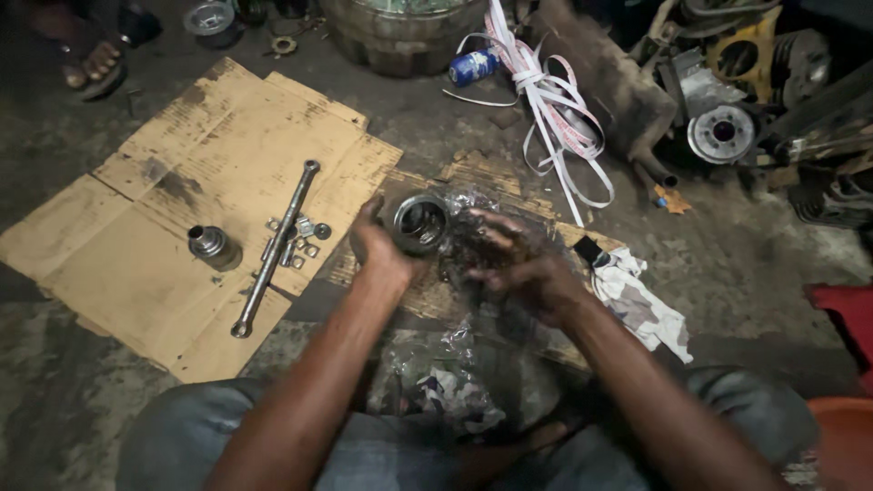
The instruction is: The person sits on the floor and cleans a cylindrical mechanical part by hand, then wipes it with a white cloth. They then pick up a long metal rod and insert it into the part, continuing to wipe the assembly with the cloth.
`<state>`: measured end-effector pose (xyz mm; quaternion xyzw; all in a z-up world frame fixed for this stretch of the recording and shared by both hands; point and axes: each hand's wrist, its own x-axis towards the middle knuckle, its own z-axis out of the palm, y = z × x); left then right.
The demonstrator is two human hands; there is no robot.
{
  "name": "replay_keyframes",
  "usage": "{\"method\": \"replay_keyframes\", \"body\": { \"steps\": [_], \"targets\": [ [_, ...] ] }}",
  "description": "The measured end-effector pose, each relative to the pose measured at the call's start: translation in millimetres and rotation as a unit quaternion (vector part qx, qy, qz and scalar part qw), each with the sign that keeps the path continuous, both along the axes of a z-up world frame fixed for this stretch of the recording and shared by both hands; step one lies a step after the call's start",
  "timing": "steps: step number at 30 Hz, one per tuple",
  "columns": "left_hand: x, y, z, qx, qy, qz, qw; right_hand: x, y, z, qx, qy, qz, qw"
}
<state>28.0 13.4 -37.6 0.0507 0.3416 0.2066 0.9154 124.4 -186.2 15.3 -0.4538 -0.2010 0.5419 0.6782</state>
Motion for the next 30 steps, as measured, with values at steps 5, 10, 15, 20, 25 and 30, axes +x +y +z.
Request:
{"method": "replay_keyframes", "body": {
  "steps": [5, 10, 15, 20, 25, 30],
  "targets": [
    [6.7, 4.5, -13.2, 0.012, -0.049, -0.041, 0.998, 25.4, -15.4, -14.4, -0.006, -0.038, -0.057, 0.998],
    [8.5, 8.6, -29.1, -0.002, -0.104, -0.033, 0.994, 61.2, -27.6, -54.0, -0.044, -0.163, -0.101, 0.98],
    [3.8, 8.9, -14.8, -0.031, -0.069, 0.011, 0.997, 68.8, -29.7, -103.3, -0.29, -0.506, -0.074, 0.809],
    [-2.9, 8.8, -0.9, -0.026, -0.052, 0.012, 0.998, 59.0, -13.3, -128.5, -0.3, -0.716, 0.003, 0.631],
    [-4.2, 9.7, 2.1, -0.013, -0.068, 0.002, 0.998, 25.0, 8.0, -100.4, -0.33, -0.728, 0.118, 0.589],
    [-5.6, 9.2, 8.1, -0.028, -0.035, -0.002, 0.999, -13.3, -3.5, -79.5, -0.291, -0.832, 0.168, 0.443]
  ]
}}
